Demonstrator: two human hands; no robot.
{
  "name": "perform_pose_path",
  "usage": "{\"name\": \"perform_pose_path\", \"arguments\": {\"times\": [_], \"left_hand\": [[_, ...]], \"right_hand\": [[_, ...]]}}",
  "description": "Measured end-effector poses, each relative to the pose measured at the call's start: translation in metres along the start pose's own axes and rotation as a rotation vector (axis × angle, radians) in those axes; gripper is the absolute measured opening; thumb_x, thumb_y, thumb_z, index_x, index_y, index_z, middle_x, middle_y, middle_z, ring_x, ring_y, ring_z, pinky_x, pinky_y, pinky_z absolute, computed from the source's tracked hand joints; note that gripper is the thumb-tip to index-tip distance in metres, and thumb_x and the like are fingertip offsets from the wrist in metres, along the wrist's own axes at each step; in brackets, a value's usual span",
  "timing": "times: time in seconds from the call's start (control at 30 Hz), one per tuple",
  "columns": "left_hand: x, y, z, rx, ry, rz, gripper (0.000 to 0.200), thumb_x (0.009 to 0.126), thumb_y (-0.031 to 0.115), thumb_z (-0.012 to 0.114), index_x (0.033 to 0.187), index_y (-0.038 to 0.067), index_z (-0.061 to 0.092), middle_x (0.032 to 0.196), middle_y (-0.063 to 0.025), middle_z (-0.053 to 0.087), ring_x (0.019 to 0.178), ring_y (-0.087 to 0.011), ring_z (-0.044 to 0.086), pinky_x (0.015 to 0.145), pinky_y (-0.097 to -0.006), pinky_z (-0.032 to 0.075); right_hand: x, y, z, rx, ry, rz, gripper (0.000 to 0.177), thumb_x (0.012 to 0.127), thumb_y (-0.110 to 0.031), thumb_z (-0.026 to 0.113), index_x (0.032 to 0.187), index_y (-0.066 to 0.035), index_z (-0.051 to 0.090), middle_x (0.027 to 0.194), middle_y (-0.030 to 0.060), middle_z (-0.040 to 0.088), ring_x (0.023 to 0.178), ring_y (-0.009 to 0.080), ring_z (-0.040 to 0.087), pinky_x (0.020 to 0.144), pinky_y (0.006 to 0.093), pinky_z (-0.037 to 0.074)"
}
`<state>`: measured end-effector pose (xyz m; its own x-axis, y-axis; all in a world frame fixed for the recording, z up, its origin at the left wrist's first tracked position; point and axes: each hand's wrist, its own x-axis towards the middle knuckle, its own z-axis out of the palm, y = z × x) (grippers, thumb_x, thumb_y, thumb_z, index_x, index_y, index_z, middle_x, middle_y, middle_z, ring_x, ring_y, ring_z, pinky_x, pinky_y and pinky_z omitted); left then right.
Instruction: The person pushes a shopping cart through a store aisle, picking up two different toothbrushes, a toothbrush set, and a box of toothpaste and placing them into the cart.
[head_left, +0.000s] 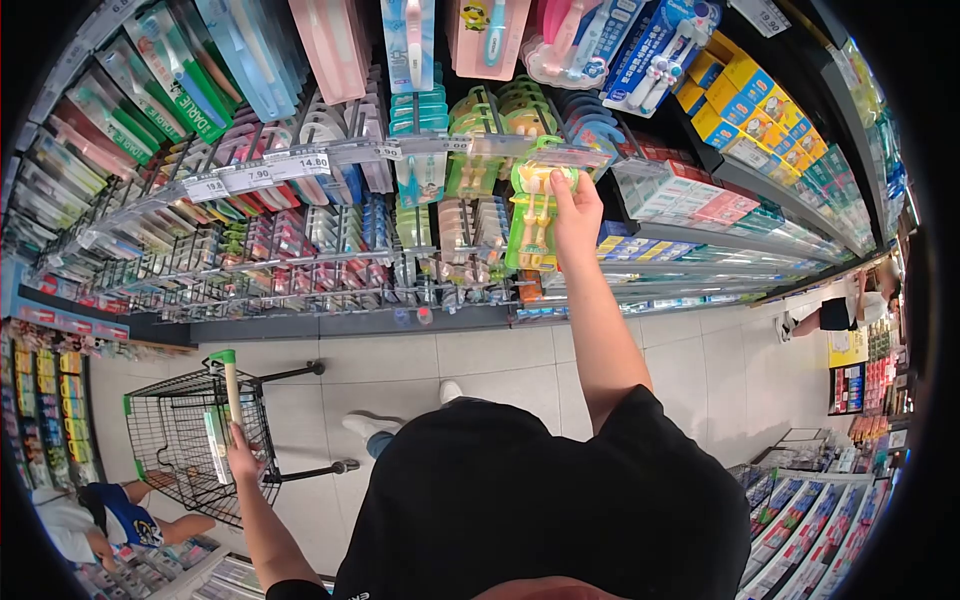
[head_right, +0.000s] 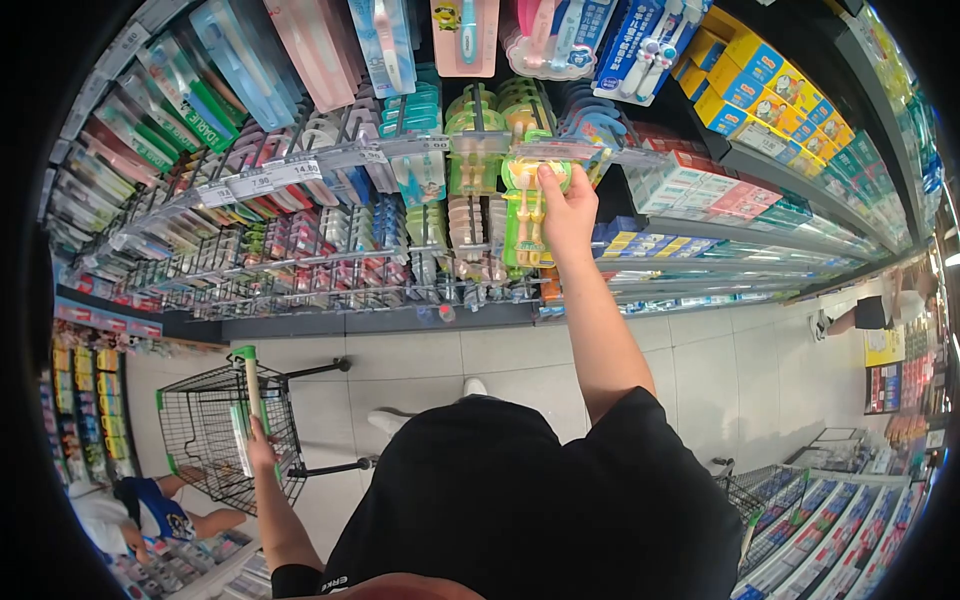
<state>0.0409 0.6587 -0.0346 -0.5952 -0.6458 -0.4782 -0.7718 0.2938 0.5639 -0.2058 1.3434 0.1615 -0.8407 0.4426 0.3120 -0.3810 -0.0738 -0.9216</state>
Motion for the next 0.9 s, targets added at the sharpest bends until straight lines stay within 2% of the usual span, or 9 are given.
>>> {"name": "perform_pose_path", "arguments": {"times": [0.07,0.13,0.17,0.23,0.33,0.47,0.63,0.9], "left_hand": [[0.001,-0.002,0.000,0.009,0.019,-0.002,0.100,0.095,0.085,0.037,0.113,-0.008,0.069,0.073,-0.0104,0.061,0.047,-0.0206,0.057,0.042,-0.0346,0.052],[0.003,-0.004,-0.001,0.045,0.031,0.006,0.099,0.095,0.086,0.037,0.099,-0.008,0.069,0.072,-0.0102,0.060,0.048,-0.0224,0.058,0.043,-0.0352,0.052],[0.003,-0.005,-0.001,0.042,0.033,0.004,0.099,0.095,0.086,0.037,0.099,-0.008,0.069,0.072,-0.0102,0.060,0.048,-0.0224,0.058,0.043,-0.0352,0.052],[0.001,-0.004,0.000,0.074,0.057,0.013,0.099,0.094,0.087,0.037,0.088,-0.007,0.067,0.072,-0.0101,0.059,0.050,-0.0243,0.058,0.044,-0.0367,0.052],[-0.006,0.004,0.002,0.066,0.081,-0.005,0.098,0.094,0.087,0.037,0.086,-0.006,0.065,0.071,-0.0102,0.058,0.053,-0.0248,0.059,0.045,-0.0374,0.052],[-0.005,0.004,0.002,0.041,0.060,-0.016,0.099,0.093,0.088,0.037,0.091,-0.007,0.066,0.070,-0.0103,0.057,0.054,-0.0237,0.059,0.045,-0.0368,0.052],[0.002,-0.002,0.001,0.059,0.044,-0.024,0.102,0.094,0.086,0.037,0.109,-0.009,0.069,0.071,-0.0096,0.057,0.054,-0.0214,0.058,0.044,-0.0360,0.052],[0.004,-0.009,0.002,0.085,0.061,-0.012,0.105,0.094,0.087,0.035,0.117,-0.009,0.070,0.072,-0.0094,0.059,0.055,-0.0220,0.059,0.045,-0.0357,0.050]], "right_hand": [[-0.001,0.003,-0.001,-0.028,0.018,-0.039,0.023,0.103,-0.013,0.069,0.121,0.002,0.064,0.111,0.0049,0.072,0.100,0.0080,0.064,0.088,0.0256,0.050],[-0.004,0.002,0.001,0.001,0.042,-0.038,0.023,0.103,-0.013,0.068,0.122,0.001,0.064,0.111,0.0051,0.072,0.100,0.0082,0.064,0.088,0.0259,0.050],[-0.005,0.002,0.001,0.029,0.069,-0.037,0.024,0.103,-0.013,0.068,0.122,0.001,0.063,0.111,0.0052,0.072,0.101,0.0084,0.064,0.088,0.0261,0.050],[-0.005,0.002,-0.002,0.030,0.067,-0.033,0.024,0.103,-0.012,0.068,0.123,0.001,0.063,0.110,0.0053,0.072,0.100,0.0085,0.065,0.088,0.0263,0.051],[-0.004,0.004,-0.005,0.004,0.053,-0.026,0.024,0.103,-0.012,0.068,0.123,0.001,0.063,0.110,0.0059,0.072,0.100,0.0089,0.066,0.087,0.0264,0.051],[-0.005,0.003,-0.004,-0.001,0.004,0.000,0.025,0.103,-0.011,0.068,0.124,0.002,0.061,0.111,0.0078,0.073,0.099,0.0096,0.068,0.086,0.0260,0.053],[-0.003,0.009,-0.006,0.039,0.015,-0.026,0.026,0.102,-0.008,0.069,0.124,0.002,0.060,0.111,0.0094,0.074,0.100,0.0102,0.069,0.087,0.0258,0.053],[-0.004,0.007,-0.010,-0.003,0.014,-0.087,0.030,0.103,-0.010,0.067,0.128,0.001,0.056,0.113,0.0098,0.074,0.100,0.0113,0.070,0.087,0.0264,0.055]]}}
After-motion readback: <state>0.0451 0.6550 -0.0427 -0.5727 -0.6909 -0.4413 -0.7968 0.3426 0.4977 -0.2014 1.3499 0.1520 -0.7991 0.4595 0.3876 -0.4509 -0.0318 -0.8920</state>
